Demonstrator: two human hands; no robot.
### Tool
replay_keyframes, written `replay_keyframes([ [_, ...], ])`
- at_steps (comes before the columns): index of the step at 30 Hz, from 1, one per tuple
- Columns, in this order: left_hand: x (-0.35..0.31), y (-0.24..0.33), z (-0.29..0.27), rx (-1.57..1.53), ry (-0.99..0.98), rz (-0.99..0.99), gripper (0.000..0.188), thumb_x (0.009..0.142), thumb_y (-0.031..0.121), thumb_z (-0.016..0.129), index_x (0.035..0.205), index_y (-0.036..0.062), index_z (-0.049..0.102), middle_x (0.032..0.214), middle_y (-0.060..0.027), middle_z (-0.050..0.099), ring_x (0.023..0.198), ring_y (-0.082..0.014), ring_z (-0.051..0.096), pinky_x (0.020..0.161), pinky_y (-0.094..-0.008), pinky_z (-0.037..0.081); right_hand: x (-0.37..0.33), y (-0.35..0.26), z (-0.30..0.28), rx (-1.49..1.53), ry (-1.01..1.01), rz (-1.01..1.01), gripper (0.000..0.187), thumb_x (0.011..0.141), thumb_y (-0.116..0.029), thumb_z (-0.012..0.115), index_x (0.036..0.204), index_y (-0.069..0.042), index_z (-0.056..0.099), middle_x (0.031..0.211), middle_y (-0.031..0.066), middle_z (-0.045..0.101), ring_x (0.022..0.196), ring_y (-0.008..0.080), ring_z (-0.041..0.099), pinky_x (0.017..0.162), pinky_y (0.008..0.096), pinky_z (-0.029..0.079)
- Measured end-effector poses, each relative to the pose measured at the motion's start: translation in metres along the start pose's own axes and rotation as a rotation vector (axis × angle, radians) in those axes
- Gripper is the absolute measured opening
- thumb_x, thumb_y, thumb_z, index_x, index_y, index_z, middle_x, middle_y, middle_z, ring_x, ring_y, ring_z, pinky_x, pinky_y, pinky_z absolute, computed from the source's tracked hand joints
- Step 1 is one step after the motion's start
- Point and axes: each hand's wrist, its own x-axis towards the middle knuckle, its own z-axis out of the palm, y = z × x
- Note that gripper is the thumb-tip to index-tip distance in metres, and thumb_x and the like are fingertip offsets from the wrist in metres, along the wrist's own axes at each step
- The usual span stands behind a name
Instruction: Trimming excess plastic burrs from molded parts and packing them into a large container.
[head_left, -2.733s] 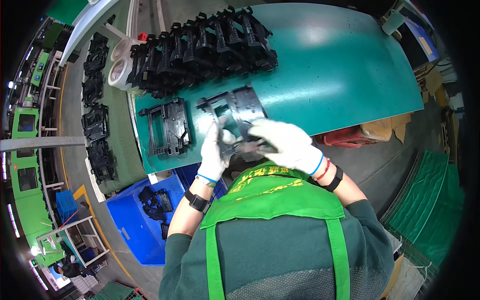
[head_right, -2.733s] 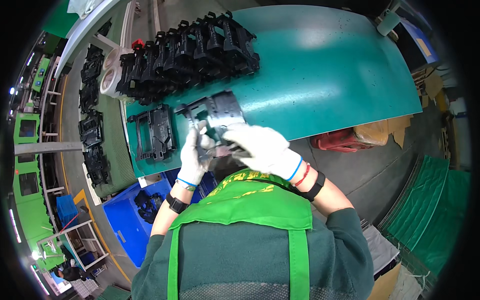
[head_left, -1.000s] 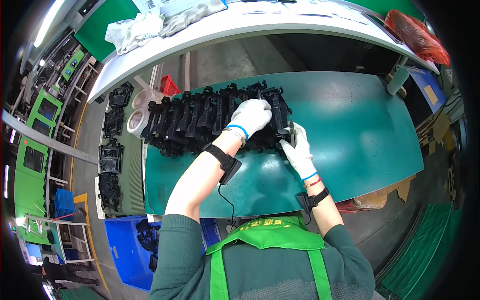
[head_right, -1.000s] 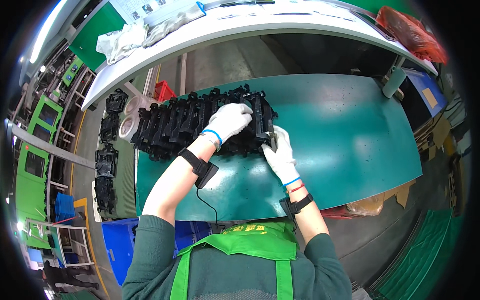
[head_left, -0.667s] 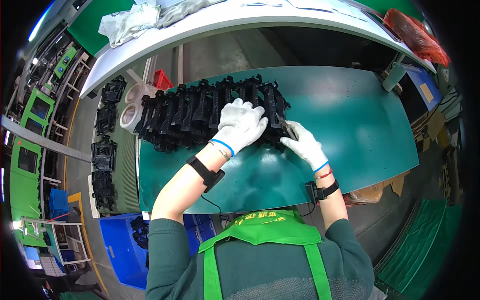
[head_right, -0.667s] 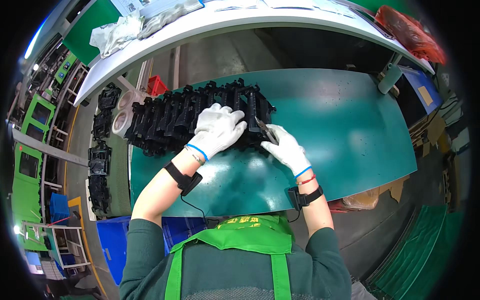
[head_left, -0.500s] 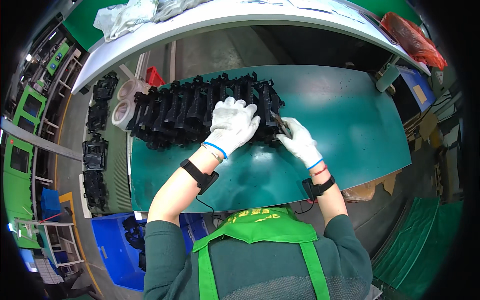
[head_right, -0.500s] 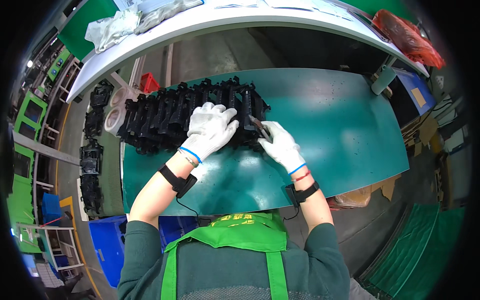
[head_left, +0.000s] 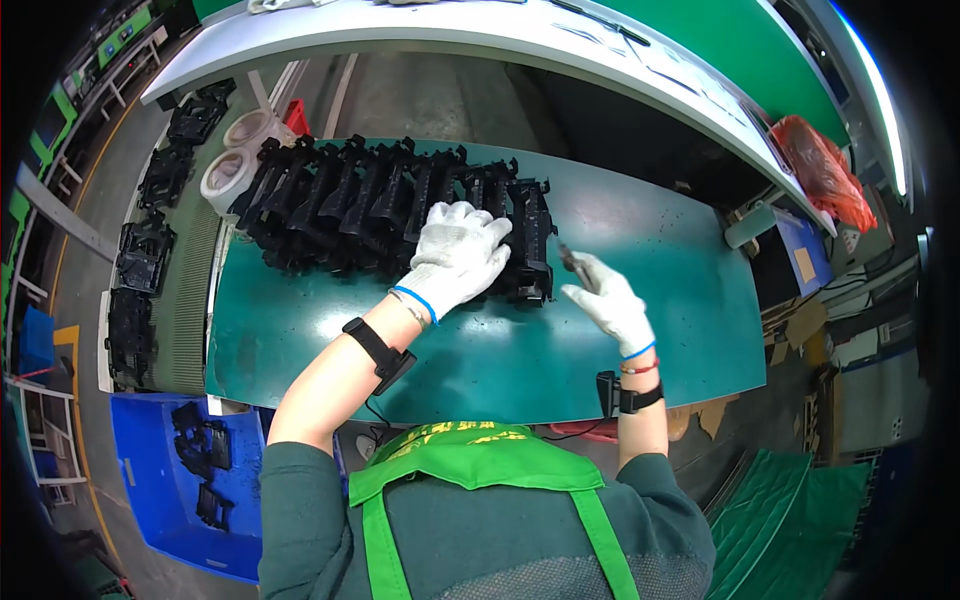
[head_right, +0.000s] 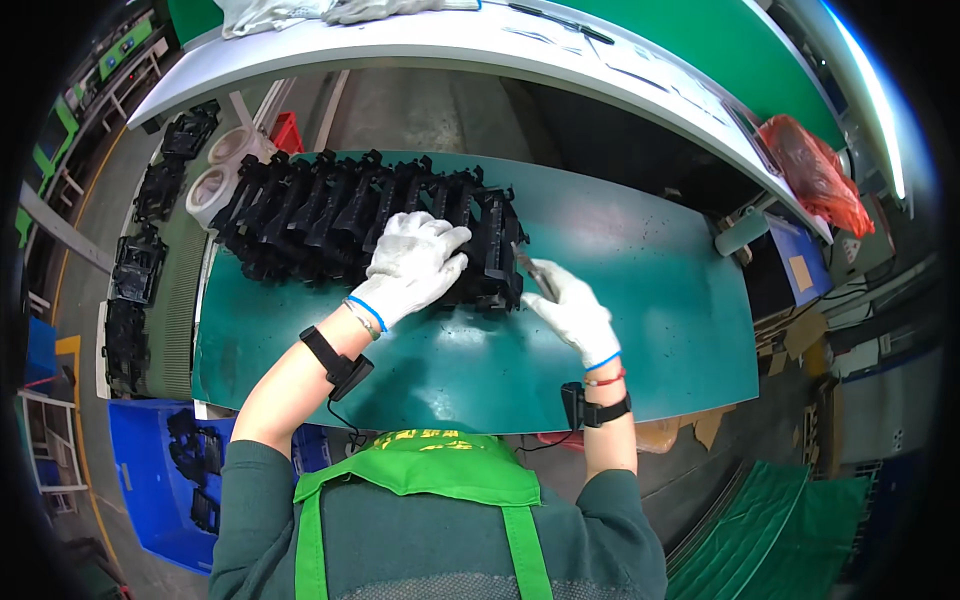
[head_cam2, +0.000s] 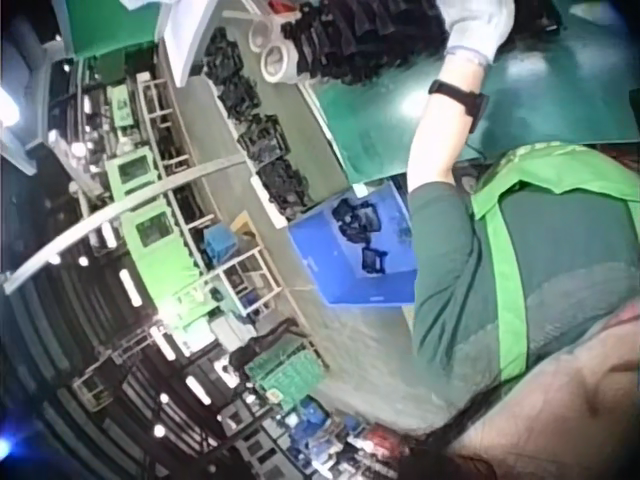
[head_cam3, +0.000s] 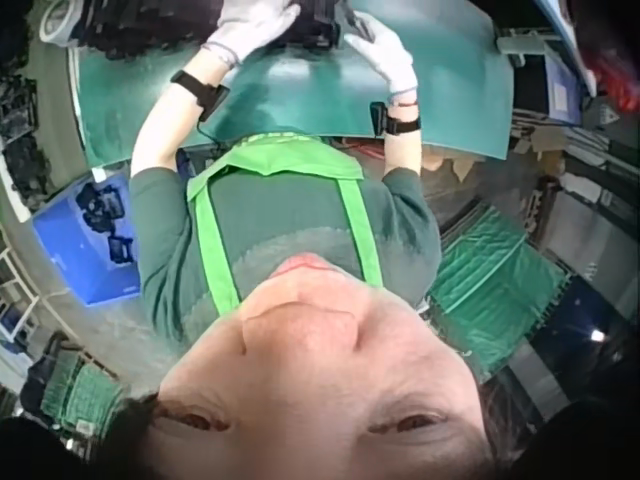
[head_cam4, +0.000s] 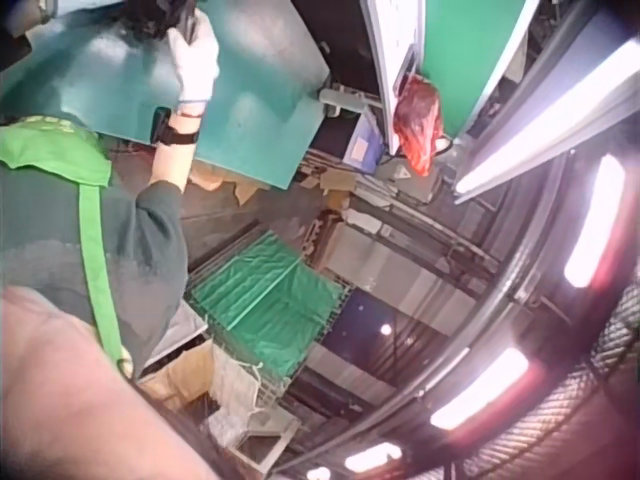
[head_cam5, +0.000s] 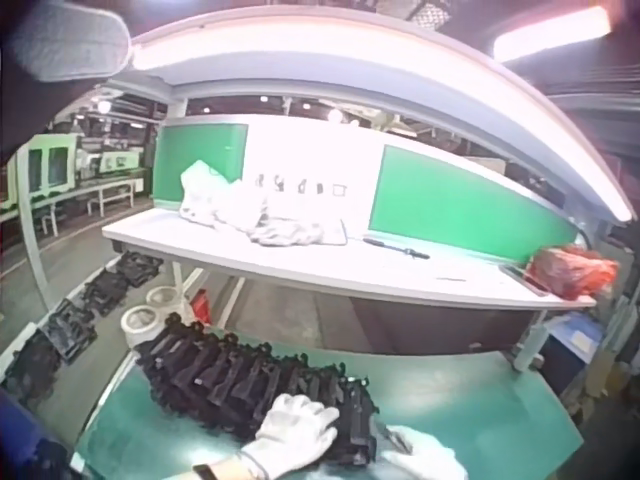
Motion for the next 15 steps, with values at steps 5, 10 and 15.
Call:
replay_keyframes([
  [5, -0.002, 0.002, 0.001, -0.010, -0.014, 0.018, 0.031, 0.097, 0.034, 0.062, 0.118, 0.0144, 0.072, 0.113, -0.0049, 0.072, 0.114, -0.0248, 0.061, 0.099, -0.0453, 0.044, 0.037, -0.101, -0.037, -0.593, 0.101, -0.207, 0.051, 0.090, -0.016, 0.071, 0.139, -0.010, 0.062, 0.126, 0.0183, 0.069, 0.121, 0.0365, 0.065, 0.102, 0.0417, 0.053],
  [10, 0.004, 0.005, 0.005, -0.009, 0.004, 0.028, 0.030, 0.095, 0.033, 0.064, 0.116, 0.0139, 0.073, 0.110, -0.0048, 0.072, 0.112, -0.0253, 0.062, 0.098, -0.0455, 0.044, 0.137, -0.107, -0.043, -1.179, 0.098, -0.428, 0.035, 0.086, -0.015, 0.070, 0.121, -0.012, 0.070, 0.109, 0.0119, 0.072, 0.105, 0.0322, 0.069, 0.088, 0.0444, 0.055],
  [15, -0.001, 0.000, 0.001, -0.022, -0.033, 0.004, 0.035, 0.094, 0.032, 0.064, 0.123, 0.0134, 0.073, 0.115, -0.0056, 0.073, 0.115, -0.0269, 0.062, 0.103, -0.0455, 0.044, 0.182, -0.131, -0.022, -1.475, -0.185, -0.348, 0.039, 0.084, -0.010, 0.071, 0.123, -0.013, 0.072, 0.116, 0.0109, 0.073, 0.113, 0.0293, 0.069, 0.094, 0.0416, 0.056],
])
